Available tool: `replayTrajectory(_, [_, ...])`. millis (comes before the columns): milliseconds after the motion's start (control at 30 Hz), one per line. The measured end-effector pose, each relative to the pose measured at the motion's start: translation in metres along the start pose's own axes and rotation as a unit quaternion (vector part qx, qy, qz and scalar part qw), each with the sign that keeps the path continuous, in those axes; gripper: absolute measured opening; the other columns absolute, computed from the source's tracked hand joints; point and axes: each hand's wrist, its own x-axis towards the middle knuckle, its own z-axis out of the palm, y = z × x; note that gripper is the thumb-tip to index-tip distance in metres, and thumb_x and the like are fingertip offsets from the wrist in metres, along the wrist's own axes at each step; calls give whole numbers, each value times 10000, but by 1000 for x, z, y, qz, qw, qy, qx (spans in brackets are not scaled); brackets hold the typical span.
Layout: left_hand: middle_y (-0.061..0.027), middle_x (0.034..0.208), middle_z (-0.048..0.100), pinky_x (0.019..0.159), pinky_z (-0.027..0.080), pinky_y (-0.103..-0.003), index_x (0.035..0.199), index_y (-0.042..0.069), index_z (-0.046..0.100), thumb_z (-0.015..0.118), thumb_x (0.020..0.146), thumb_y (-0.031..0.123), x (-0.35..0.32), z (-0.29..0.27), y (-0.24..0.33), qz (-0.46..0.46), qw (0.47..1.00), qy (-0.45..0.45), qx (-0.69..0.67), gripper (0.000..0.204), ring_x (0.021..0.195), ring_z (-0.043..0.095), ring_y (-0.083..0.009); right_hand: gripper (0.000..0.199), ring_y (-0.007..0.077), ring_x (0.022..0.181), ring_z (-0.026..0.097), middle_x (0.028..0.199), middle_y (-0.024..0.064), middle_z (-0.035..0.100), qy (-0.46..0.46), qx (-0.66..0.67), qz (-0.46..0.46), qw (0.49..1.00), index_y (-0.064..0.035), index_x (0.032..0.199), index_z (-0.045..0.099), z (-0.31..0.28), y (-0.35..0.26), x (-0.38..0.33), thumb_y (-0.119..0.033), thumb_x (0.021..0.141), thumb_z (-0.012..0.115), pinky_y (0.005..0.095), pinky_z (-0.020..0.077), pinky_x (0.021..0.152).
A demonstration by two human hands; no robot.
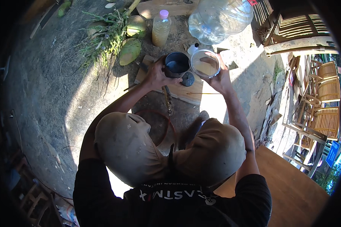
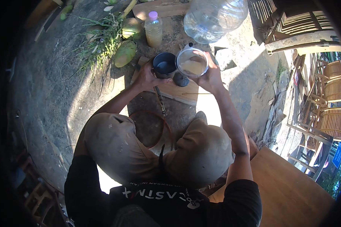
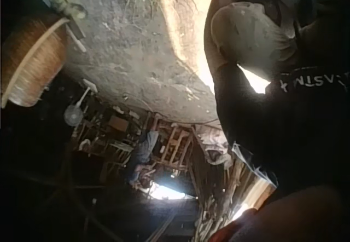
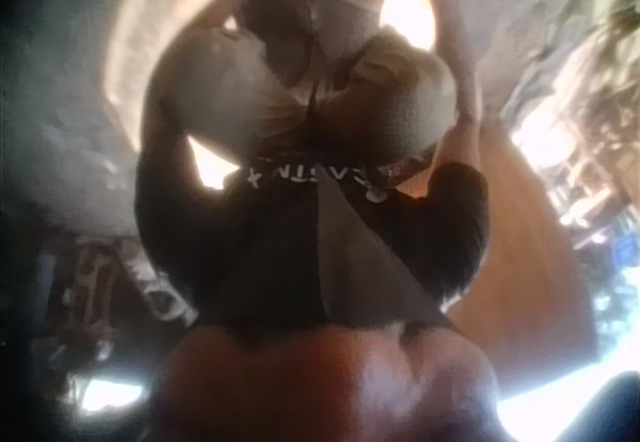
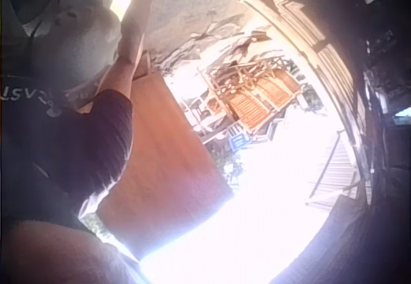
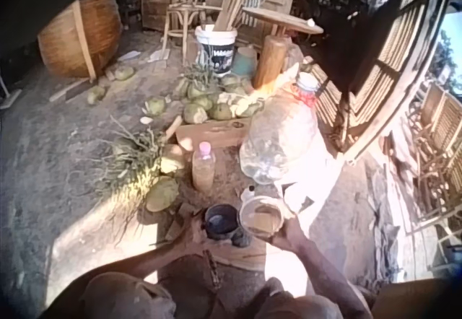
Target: The person pours liquid from multiple bottles into a plastic cup, stirs the mixture with a small stick, and then applies the liquid to a wooden board and a circular wooden piece using a small cloth.
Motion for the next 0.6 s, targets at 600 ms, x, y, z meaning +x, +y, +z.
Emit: replayTrajectory(600, [-146,1269,732,1039,540,-397,1390,25,616,972,720,375,-1,15,-54,-72,996,-34,25,837,1174,699,-236,861,254,1283,600,1407,157,593,357,214,144,898,-29,1468,481,8,156,-19,-173,779,977,394,496,1113])
